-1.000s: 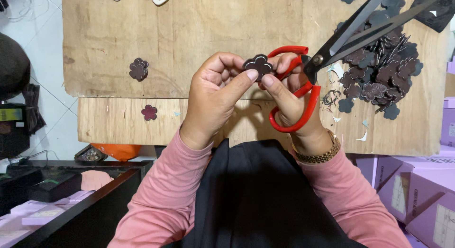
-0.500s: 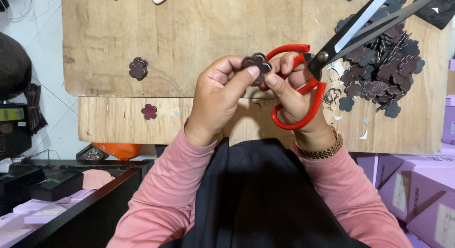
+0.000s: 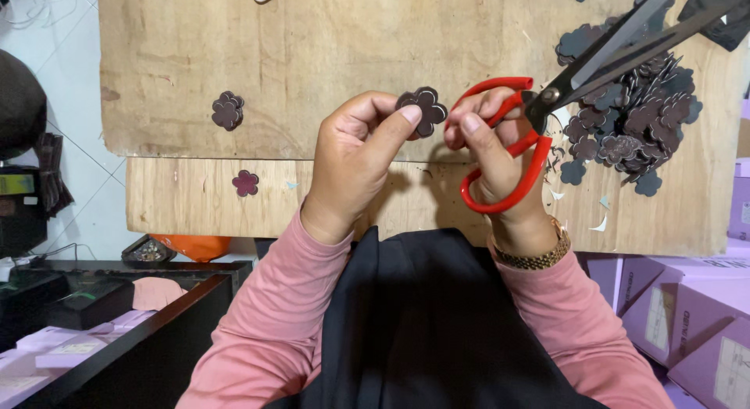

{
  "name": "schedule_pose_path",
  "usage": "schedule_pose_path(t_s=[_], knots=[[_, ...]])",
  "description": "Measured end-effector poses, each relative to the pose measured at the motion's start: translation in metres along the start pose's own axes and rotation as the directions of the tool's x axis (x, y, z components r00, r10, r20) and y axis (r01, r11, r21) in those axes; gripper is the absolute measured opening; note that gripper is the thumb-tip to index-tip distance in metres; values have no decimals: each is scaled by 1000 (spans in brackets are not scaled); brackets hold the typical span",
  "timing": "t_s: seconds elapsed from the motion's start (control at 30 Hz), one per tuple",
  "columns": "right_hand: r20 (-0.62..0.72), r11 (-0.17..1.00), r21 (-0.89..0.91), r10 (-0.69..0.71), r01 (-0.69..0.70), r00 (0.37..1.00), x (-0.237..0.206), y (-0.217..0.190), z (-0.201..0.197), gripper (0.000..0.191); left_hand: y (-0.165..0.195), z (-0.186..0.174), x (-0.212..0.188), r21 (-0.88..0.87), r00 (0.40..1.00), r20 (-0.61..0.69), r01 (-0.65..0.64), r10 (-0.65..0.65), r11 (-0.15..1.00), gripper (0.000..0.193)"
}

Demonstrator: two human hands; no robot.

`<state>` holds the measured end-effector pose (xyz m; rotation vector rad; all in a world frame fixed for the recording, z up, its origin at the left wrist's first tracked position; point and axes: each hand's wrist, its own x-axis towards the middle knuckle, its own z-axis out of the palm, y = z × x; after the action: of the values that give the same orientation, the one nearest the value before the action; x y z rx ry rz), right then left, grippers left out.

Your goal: The person sits at a workbench and trims the edges of small dark flower-shaped cut pieces one at a time using red-handled shears, rotating each piece in hand to cut away excess material, then sets the trimmed piece aside and picks up the next one.

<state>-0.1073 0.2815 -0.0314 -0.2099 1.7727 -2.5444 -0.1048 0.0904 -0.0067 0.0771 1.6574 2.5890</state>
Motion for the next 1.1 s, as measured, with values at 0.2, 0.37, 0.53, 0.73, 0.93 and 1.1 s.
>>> schedule_pose_path(t_s=[0.2,0.37,0.53,0.73,0.93,1.1], knots=[[58,999,42,18,-21,998,-3,-2,6,24,-4,2,-2,-39,999,46,6,-5,999,9],[76,1000,9,8,-9,997,-4,-7,12,23,-4,4,-2,-35,997,61,51,-49,998,12],[105,989,-148,14,2,994,-10,-9,9,18,-4,0,1,-113,996,51,81,-75,990,14],[232,975,-181,174,-133,957,-21,4,6,23,-2,-5,4,-106,990,5,139,-139,985,12],[380,941,-313,247,-128,891,-31,10,9,34,1,-4,2,-148,990,-30,129,-135,981,11],[400,910,-386,315,-153,861,-34,12,16,40,2,-3,1,-178,993,-46,98,-108,979,11]])
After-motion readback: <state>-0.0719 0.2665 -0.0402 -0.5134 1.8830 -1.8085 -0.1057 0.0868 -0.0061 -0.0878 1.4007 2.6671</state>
